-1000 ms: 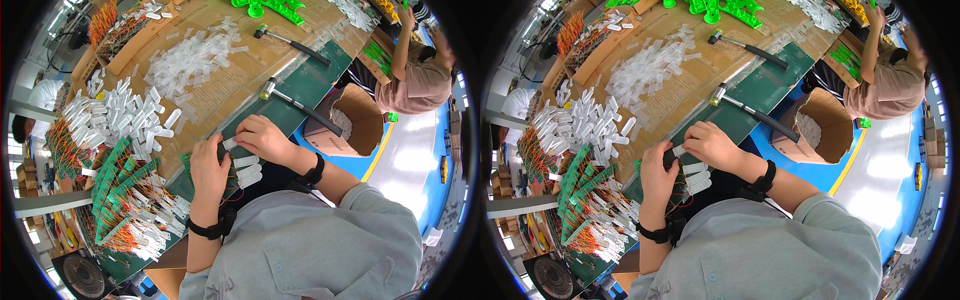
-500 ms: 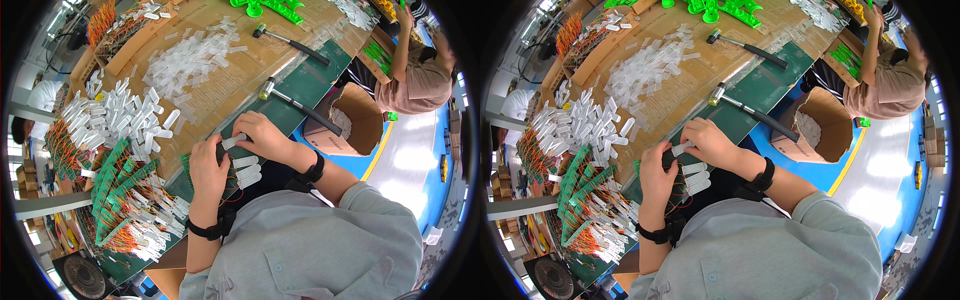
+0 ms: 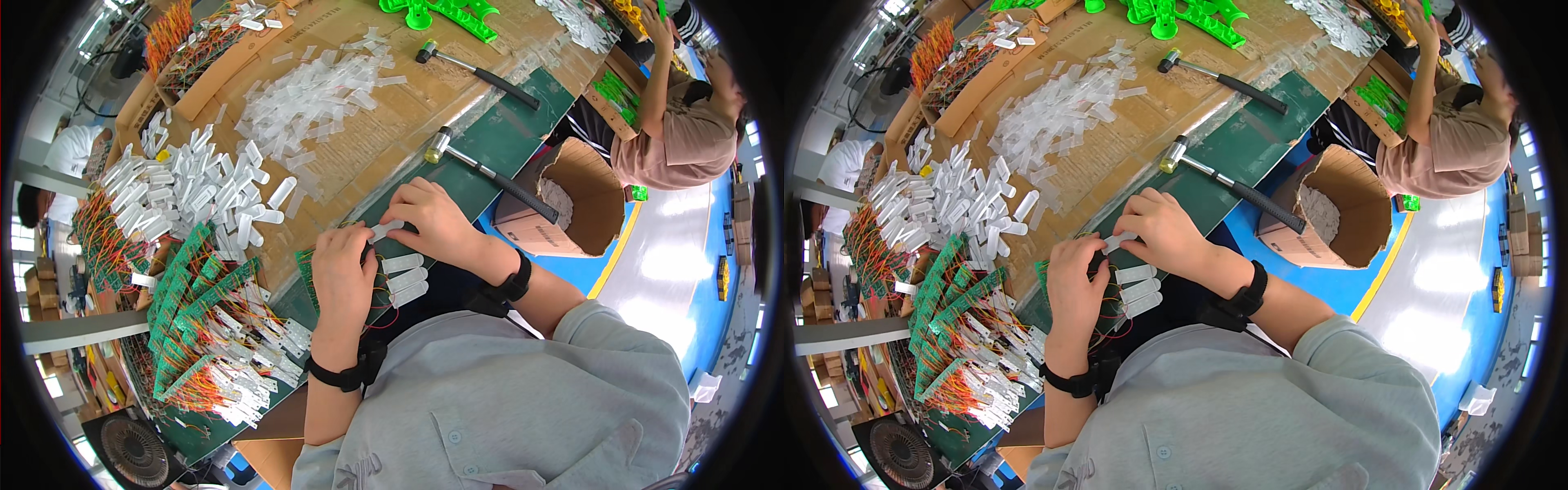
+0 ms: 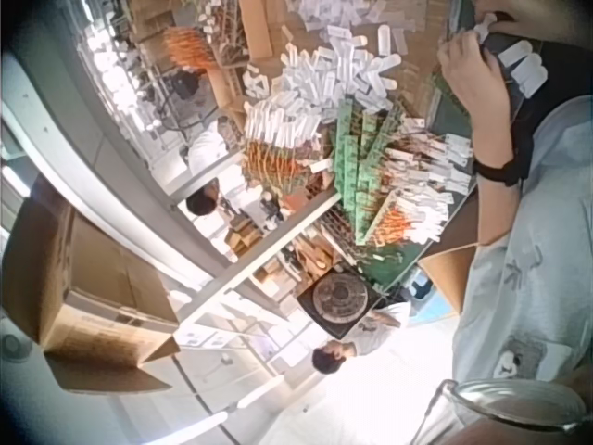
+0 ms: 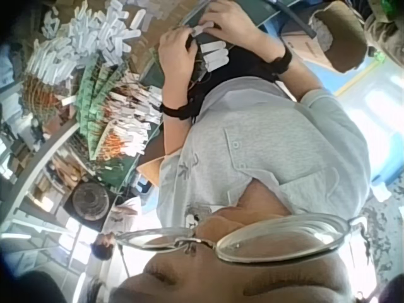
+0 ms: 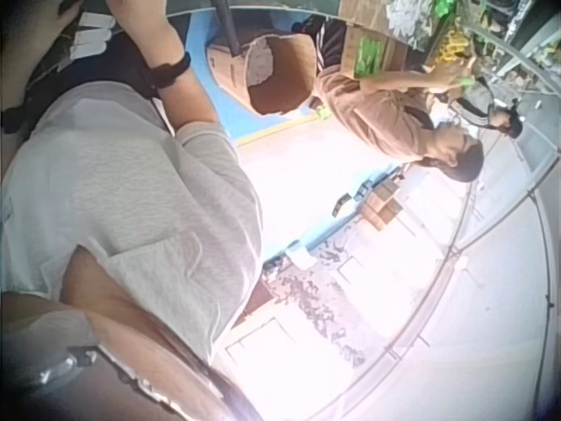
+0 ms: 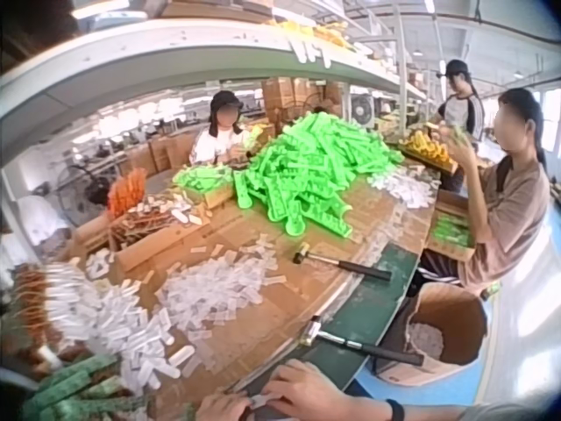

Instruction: Assembling small LED driver components at a factory workbench.

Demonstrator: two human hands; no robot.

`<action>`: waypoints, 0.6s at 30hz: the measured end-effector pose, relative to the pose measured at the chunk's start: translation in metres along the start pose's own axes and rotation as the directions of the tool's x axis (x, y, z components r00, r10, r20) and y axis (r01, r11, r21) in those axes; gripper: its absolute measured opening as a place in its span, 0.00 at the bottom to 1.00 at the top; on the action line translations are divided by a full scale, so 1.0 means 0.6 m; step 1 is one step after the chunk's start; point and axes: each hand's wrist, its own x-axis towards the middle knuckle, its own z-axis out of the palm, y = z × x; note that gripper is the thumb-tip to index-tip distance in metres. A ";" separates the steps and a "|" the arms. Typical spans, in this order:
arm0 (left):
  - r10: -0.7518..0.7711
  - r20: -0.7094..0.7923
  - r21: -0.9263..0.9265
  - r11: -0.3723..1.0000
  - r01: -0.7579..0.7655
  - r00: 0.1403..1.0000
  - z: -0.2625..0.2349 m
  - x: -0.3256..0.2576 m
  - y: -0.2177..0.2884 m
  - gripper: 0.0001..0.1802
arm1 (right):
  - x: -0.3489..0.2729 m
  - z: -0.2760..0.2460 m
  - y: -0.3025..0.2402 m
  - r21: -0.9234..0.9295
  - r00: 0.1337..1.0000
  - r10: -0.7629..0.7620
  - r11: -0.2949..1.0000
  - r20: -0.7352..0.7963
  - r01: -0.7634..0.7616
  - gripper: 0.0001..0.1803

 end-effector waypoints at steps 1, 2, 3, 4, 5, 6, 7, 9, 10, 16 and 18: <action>0.001 -0.001 -0.001 1.000 -0.001 1.000 0.001 0.000 0.000 0.16 | -0.003 -0.002 0.000 -0.018 1.000 0.004 1.000 -0.027 -0.005 0.11; -0.001 -0.003 0.002 1.000 0.001 1.000 0.001 -0.001 -0.001 0.16 | -0.004 -0.005 0.003 -0.016 1.000 0.002 1.000 -0.026 -0.002 0.11; -0.002 -0.004 0.005 1.000 0.002 1.000 0.002 -0.001 -0.002 0.16 | -0.004 -0.011 0.008 -0.114 0.982 0.035 0.992 -0.186 -0.057 0.12; -0.004 -0.006 0.006 1.000 0.004 1.000 0.002 -0.002 -0.003 0.16 | -0.005 -0.019 0.016 -0.200 0.937 0.051 0.972 -0.345 -0.126 0.12; -0.003 -0.014 -0.003 1.000 0.003 1.000 0.003 -0.002 -0.003 0.16 | -0.008 -0.031 0.028 -0.290 0.896 0.127 0.919 -0.425 -0.267 0.14; -0.003 -0.022 -0.012 1.000 0.003 1.000 0.003 -0.003 -0.003 0.16 | -0.007 -0.043 0.038 -0.364 0.846 0.182 0.842 -0.501 -0.397 0.15; -0.006 -0.026 -0.012 1.000 0.005 1.000 0.002 -0.005 -0.003 0.16 | -0.012 -0.052 0.051 -0.402 0.840 0.228 0.797 -0.492 -0.451 0.15; 0.002 -0.018 -0.016 1.000 -0.002 1.000 0.002 -0.003 -0.004 0.16 | -0.019 -0.066 0.075 -0.442 0.828 0.274 0.740 -0.490 -0.507 0.16; 0.004 -0.020 -0.018 1.000 -0.004 1.000 0.002 -0.003 -0.005 0.16 | -0.019 -0.071 0.085 -0.460 0.847 0.273 0.742 -0.455 -0.487 0.14; -0.003 -0.019 -0.023 1.000 0.003 1.000 0.001 -0.003 -0.004 0.16 | -0.022 -0.087 0.042 -0.190 0.916 0.318 0.911 -0.243 -0.367 0.08; -0.001 -0.019 -0.019 1.000 0.001 1.000 0.001 -0.004 -0.005 0.16 | -0.026 -0.087 -0.004 0.059 0.947 0.300 0.954 -0.119 -0.295 0.08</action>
